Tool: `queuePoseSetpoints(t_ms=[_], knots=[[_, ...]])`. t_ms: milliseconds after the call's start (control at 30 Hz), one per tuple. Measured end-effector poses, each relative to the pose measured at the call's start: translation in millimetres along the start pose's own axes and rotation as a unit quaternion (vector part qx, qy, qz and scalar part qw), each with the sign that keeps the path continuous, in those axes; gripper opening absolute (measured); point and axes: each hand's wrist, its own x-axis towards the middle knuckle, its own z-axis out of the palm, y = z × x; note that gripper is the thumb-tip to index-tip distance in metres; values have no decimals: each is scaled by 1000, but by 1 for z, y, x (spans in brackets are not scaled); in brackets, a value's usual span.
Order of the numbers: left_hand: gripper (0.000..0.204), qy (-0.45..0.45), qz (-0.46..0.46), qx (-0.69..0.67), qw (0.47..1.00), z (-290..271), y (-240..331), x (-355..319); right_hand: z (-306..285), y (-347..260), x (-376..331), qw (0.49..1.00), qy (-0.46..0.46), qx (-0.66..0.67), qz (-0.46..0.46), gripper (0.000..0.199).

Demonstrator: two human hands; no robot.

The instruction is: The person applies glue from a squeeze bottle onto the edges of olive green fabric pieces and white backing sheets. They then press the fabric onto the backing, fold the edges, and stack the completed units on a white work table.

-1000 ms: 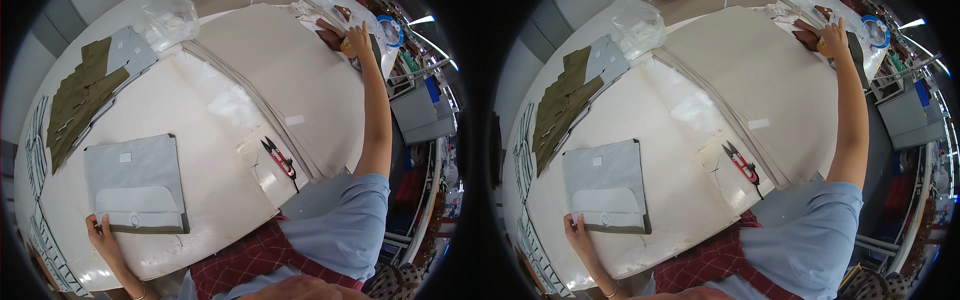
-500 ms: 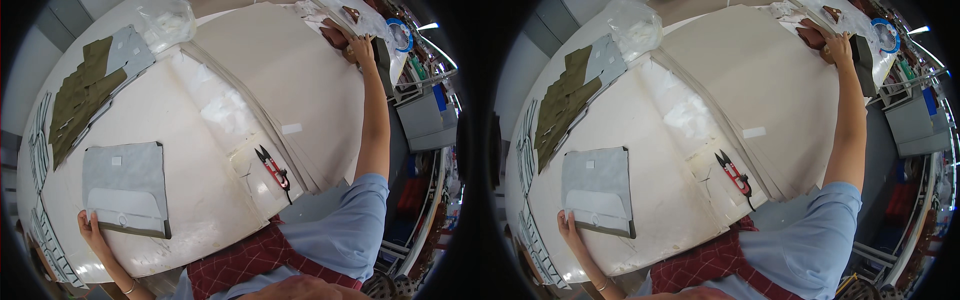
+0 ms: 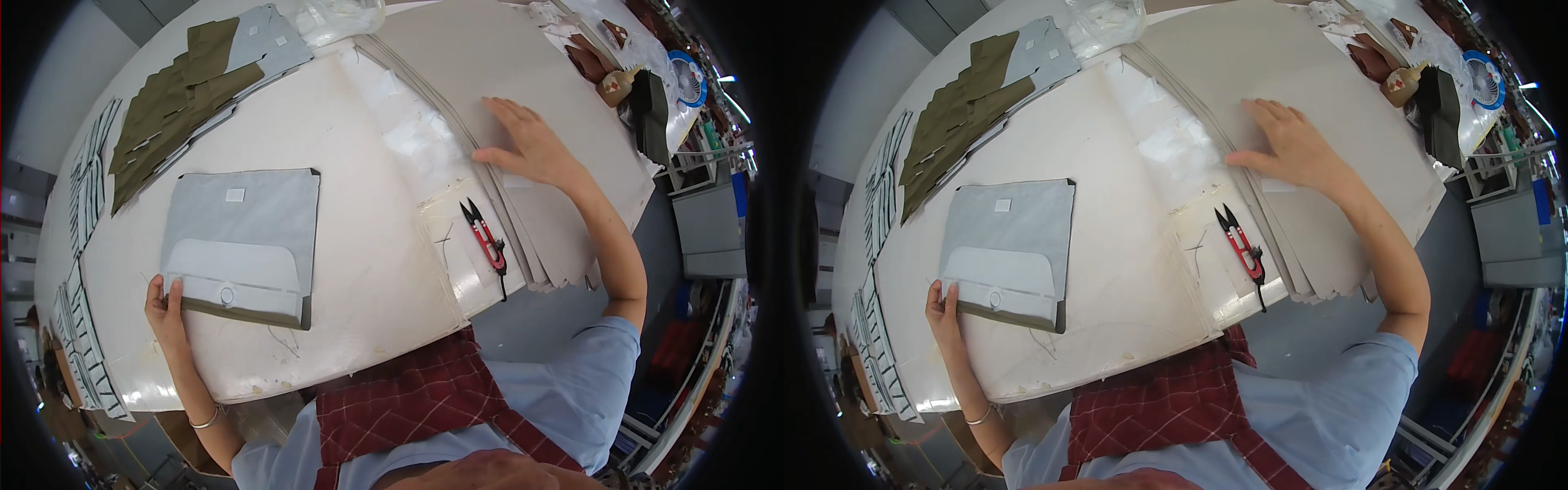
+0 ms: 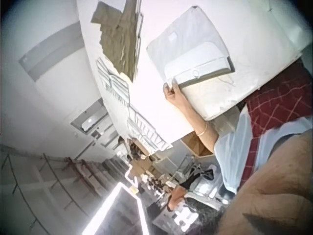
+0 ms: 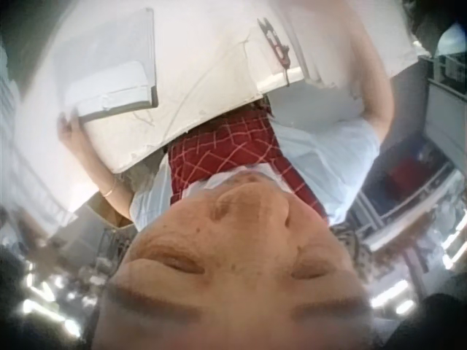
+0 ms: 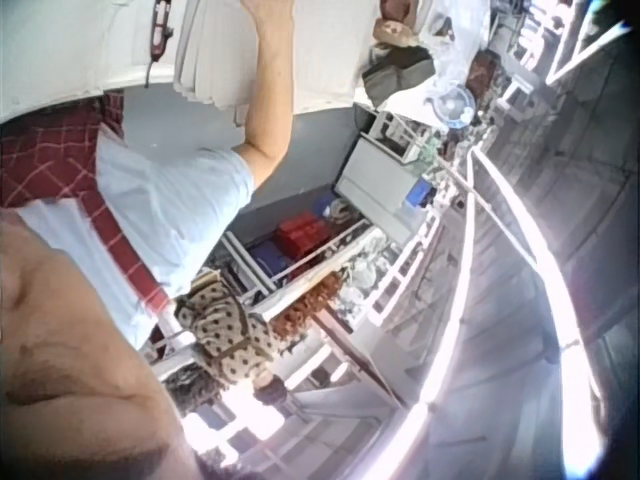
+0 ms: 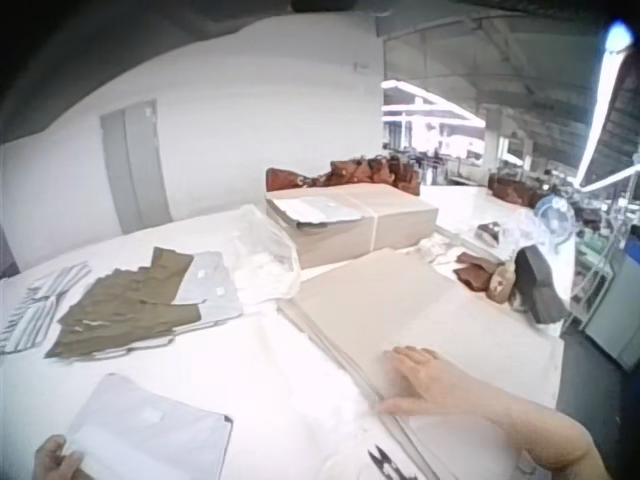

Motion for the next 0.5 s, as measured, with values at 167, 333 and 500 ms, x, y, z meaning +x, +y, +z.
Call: queuePoseSetpoints(t_ms=[167,333,500], knots=[[29,-14,38,2,999,4,5,-3,16,-29,-8,998,5,-50,30,83],[27,-21,39,-21,999,6,8,-5,4,-42,-23,998,5,8,56,63],[30,-21,55,-65,996,4,9,-8,-16,-40,-21,996,-12,17,91,25]])
